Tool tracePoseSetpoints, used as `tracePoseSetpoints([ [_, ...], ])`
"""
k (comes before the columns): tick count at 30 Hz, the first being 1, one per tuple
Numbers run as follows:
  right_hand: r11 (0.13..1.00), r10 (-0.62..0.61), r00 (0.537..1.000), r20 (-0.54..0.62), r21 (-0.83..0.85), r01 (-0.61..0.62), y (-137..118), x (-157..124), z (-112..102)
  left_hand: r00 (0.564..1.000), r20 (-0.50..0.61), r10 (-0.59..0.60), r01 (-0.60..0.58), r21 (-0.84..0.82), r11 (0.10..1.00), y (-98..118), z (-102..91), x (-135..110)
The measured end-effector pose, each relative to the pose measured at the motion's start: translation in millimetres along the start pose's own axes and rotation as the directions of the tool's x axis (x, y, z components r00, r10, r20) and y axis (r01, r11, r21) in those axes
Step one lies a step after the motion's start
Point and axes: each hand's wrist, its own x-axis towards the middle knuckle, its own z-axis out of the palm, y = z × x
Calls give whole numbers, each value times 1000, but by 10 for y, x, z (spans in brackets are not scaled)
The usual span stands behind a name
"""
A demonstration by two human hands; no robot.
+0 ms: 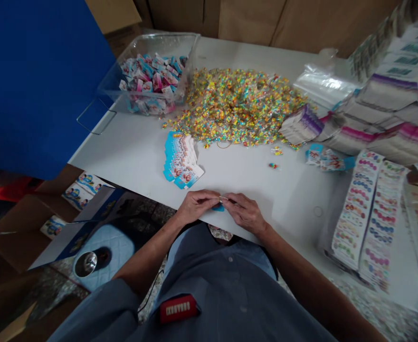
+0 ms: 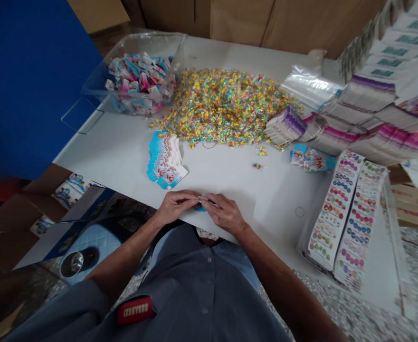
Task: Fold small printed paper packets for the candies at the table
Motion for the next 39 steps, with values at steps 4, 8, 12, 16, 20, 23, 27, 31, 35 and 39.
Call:
tracePoseSetpoints([
  [4,999,-42,999,32,-23,43,-20,10,-15,994,-30,-103,100,-71,992,-25,20,2],
  [8,999,-46,996,70,-10,47,-31,24,-29,991,-13,-136,134,-81,988,-12,11,-7],
  [12,1000,-10,997,81,-1,10,-14,28,-32,998,-55,-10,13,46,999,-15,29,-42],
  [16,1000,-5,999,42,-3,5,2,21,-14,988,-106,116,-96,172,980,-88,86,-94],
  [20,998,12,999,36,59,-14,-44,39,18,982,-71,173,-151,243,958,-110,100,-135],
  [23,973,134,991,-20,194,-128,-94,72,-31,947,-180,267,-163,447,879,-15,-27,-104],
  [27,735,581,710,-398,631,-247,-32,98,-273,809,-451,377,184,803,566,170,-345,21],
  [31,378,846,447,-291,918,-118,56,111,-391,885,-377,272,308,914,263,212,-520,95],
  [35,292,858,502,-107,906,-306,-96,197,-124,885,-354,302,300,930,211,119,-523,68],
  [39,379,788,616,-24,806,-454,-296,387,231,848,-354,393,239,919,313,37,-514,3],
])
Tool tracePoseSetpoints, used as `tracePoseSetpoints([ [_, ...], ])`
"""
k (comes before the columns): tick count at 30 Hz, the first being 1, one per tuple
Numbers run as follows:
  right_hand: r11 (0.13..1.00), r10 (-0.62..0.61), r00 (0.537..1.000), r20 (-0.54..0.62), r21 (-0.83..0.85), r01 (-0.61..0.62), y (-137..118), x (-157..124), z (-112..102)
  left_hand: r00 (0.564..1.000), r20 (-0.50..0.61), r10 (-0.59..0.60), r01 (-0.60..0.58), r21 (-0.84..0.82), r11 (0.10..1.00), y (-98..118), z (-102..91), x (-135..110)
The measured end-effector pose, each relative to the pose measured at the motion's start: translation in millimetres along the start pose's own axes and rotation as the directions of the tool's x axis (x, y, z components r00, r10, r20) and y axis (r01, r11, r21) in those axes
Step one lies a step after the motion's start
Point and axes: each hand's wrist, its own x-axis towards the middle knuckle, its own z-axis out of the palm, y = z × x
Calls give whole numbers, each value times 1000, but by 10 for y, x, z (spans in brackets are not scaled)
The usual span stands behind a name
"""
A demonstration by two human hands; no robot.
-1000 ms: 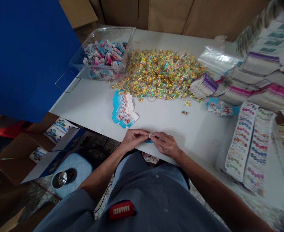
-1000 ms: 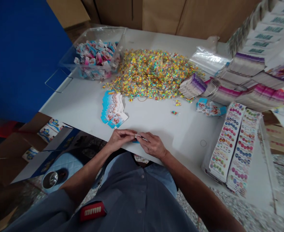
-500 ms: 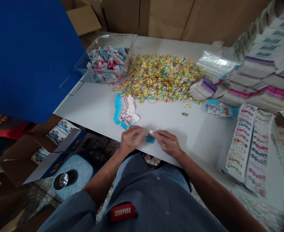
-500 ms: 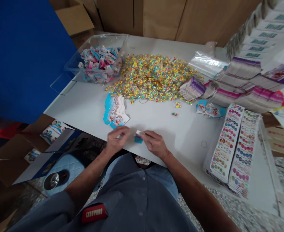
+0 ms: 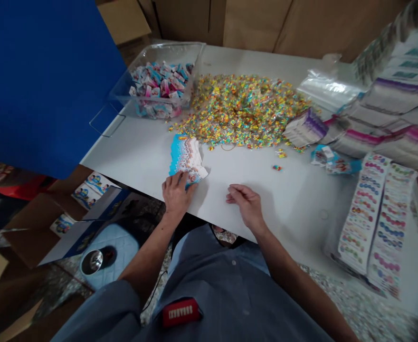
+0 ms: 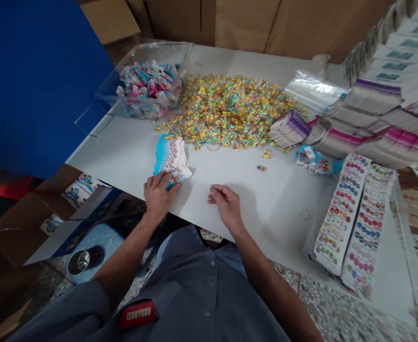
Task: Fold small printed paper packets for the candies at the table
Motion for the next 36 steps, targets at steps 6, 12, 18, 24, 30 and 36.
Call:
tracePoseSetpoints([
  [6,995,68,956,286,-86,-45,41,40,350,957,-7,-290,194,-729,657,224,33,-100],
  [12,978,-32,904,427,-172,116,-124,36,162,893,450,12,447,-891,82,483,-102,-49],
  [18,970,48,749,660,-209,122,-269,-25,-71,559,625,546,707,-702,80,542,-185,76],
  [24,864,-143,838,527,-347,366,-143,-95,-61,796,546,262,524,-838,154,586,173,44],
  [30,719,-327,824,463,-444,535,52,-71,-101,901,405,154,326,-868,374,641,265,-49],
  [36,656,-366,843,394,-533,534,41,-32,-131,907,417,65,352,-833,427,457,72,-171],
])
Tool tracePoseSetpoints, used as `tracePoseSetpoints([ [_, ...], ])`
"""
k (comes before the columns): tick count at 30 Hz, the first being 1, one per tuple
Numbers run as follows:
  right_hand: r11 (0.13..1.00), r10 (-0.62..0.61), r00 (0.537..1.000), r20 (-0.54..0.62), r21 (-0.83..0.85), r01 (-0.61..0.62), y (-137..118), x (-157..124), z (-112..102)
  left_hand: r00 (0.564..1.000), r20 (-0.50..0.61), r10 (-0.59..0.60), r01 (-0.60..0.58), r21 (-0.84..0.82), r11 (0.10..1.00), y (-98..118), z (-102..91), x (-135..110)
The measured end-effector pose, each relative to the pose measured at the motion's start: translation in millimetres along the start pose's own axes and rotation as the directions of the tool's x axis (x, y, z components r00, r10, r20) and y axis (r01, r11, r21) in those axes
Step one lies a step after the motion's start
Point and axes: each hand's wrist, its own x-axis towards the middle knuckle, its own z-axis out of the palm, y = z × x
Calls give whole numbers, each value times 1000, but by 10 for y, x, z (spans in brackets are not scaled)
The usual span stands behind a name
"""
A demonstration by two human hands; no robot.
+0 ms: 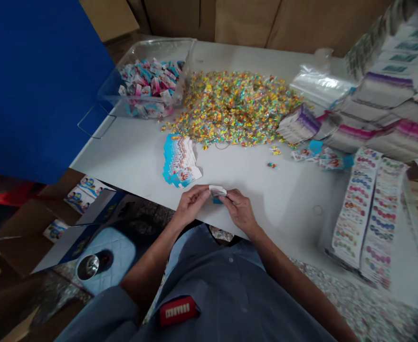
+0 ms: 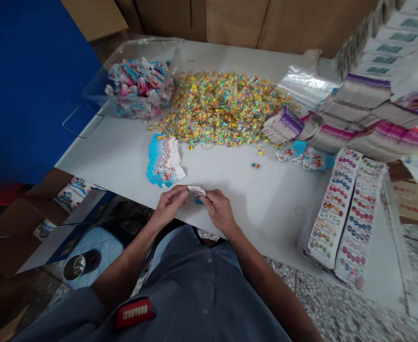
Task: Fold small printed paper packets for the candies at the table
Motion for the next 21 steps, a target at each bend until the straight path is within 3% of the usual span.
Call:
tracePoseSetpoints([
  [3,1000,-10,1000,9,14,10,-12,17,-7,982,45,-183,188,-163,969,-41,-23,-23],
  [9,999,-5,999,43,43,4,-16,4,-18,934,135,-331,357,-424,833,58,30,49],
  [17,997,12,999,38,78,-14,-37,-31,-10,900,176,-400,434,-463,773,112,7,81],
  [21,963,109,988,109,236,-133,-27,-70,-97,888,169,-427,455,-447,770,107,8,87],
])
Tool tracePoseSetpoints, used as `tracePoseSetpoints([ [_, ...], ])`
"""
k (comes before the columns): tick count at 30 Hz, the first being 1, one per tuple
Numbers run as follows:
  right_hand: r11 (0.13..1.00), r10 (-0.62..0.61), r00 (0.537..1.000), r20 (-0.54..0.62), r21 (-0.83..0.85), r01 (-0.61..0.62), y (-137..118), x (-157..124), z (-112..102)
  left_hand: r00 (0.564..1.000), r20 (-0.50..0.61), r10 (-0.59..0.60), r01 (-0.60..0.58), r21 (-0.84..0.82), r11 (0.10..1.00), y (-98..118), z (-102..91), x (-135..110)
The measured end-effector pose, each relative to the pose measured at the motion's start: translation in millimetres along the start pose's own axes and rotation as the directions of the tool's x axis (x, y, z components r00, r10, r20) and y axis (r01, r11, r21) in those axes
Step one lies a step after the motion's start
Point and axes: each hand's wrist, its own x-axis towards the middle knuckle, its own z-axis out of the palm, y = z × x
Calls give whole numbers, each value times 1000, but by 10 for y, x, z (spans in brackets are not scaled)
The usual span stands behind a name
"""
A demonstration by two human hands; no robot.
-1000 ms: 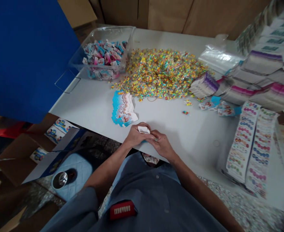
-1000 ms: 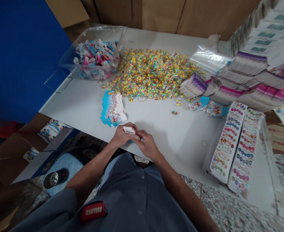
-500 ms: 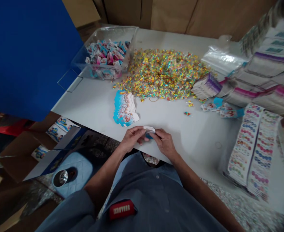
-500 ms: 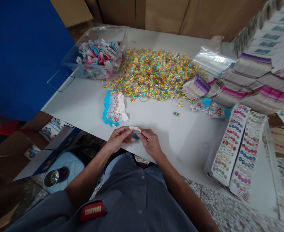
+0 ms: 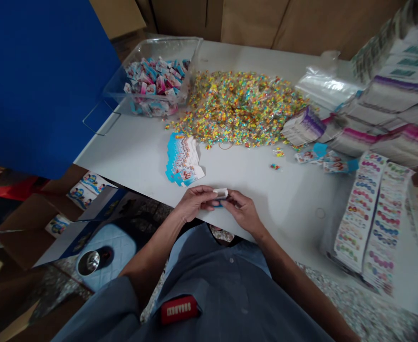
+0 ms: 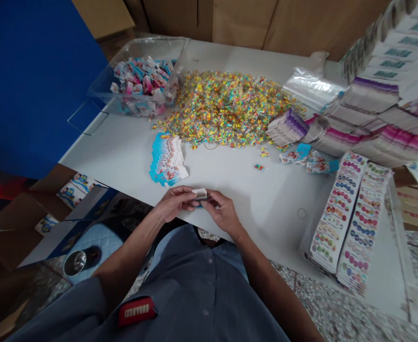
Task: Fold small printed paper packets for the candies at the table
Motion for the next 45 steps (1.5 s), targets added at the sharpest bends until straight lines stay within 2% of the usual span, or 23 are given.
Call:
tracePoseSetpoints([
  [4,964,150,987,52,212,-157,3,34,-106,1000,0,-23,23,53,998,-2,6,20],
  [8,911,238,968,76,329,-250,-5,139,-122,1000,-14,3,-3,52,999,-19,12,26],
  [15,872,312,947,77,373,-318,-60,168,-157,1000,-22,8,-6,70,998,-63,42,52],
  [20,863,343,937,69,369,-344,-69,155,-239,999,34,-3,-2,130,992,-65,105,125],
  [23,834,361,929,80,419,-360,-36,170,-238,998,54,44,-52,172,984,-89,124,145],
  [26,891,251,968,21,386,-239,18,180,-217,966,81,246,-259,239,936,-164,124,141],
  [29,970,32,998,-46,243,-20,60,150,-229,871,125,475,-488,327,809,-241,101,120],
  [31,988,-81,996,-23,128,83,68,114,-260,827,182,532,-557,391,732,-259,77,97],
  [35,983,-181,983,14,7,181,43,66,-302,818,281,502,-574,454,682,-221,37,61],
  [40,986,-163,986,-37,-39,162,31,90,-264,828,262,495,-558,466,687,-181,41,85],
  [45,992,-127,990,-56,-10,127,13,116,-226,843,238,483,-534,481,695,-167,49,91],
])
